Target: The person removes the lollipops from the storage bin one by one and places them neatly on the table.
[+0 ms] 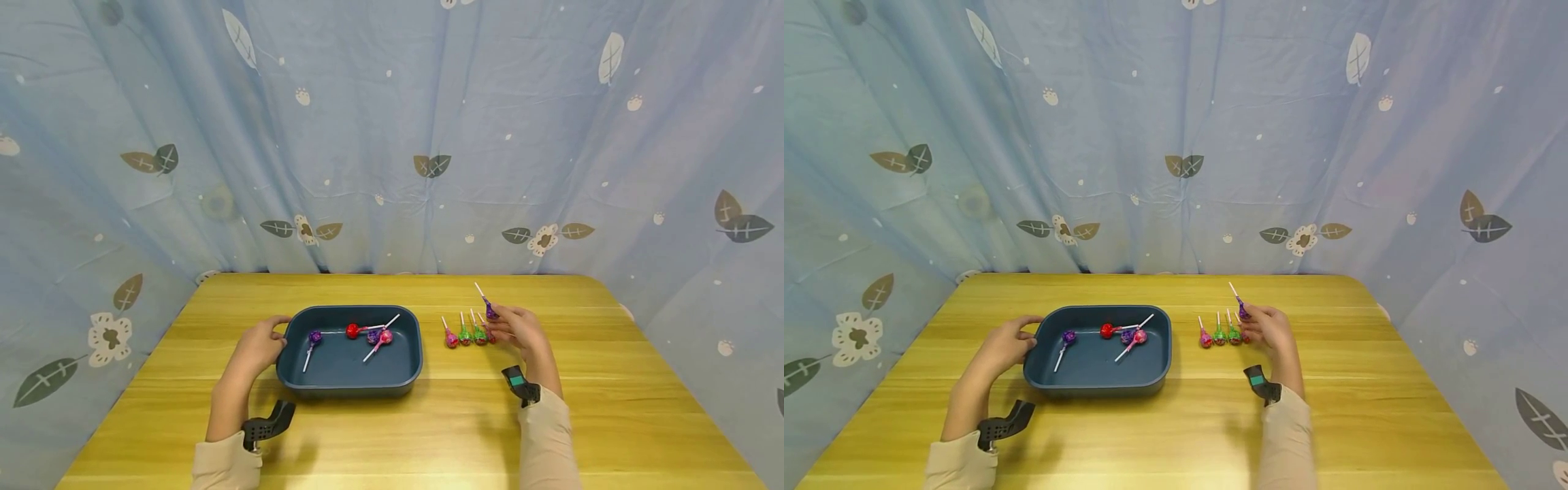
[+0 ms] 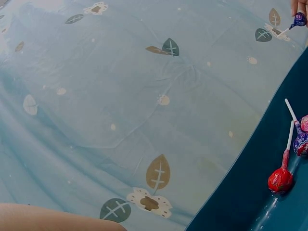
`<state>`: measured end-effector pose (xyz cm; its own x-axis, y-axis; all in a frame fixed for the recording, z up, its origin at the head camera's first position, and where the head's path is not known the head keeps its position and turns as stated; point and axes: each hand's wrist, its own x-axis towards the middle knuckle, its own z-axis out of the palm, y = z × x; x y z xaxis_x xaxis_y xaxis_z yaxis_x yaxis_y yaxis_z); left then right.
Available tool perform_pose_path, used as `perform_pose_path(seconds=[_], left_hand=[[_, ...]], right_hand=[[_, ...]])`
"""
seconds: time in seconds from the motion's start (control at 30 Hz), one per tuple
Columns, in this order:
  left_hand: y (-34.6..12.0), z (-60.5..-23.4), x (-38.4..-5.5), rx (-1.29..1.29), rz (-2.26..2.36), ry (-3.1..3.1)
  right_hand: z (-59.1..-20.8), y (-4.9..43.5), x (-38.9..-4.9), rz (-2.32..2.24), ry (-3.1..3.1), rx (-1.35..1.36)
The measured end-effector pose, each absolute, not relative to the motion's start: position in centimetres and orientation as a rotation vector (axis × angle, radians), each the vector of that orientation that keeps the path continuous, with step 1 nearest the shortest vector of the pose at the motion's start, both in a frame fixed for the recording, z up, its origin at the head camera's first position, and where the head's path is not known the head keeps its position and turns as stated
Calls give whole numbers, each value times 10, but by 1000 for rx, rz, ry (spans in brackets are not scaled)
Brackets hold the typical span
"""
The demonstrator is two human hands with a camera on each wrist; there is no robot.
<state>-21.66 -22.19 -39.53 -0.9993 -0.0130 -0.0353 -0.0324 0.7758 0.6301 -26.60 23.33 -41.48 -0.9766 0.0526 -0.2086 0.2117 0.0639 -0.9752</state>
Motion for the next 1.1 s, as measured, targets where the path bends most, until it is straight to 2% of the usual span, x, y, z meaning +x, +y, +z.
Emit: perform_pose_path(seconds=[0.5,1.1], left_hand=[[-223,-397,-218,-46,1037,2923],[-223,-398,-218,-49,1040,2920]], right_hand=[[-436,254,-260,-1922,2282,537],[-444,255,-260,-1769,2398,573]])
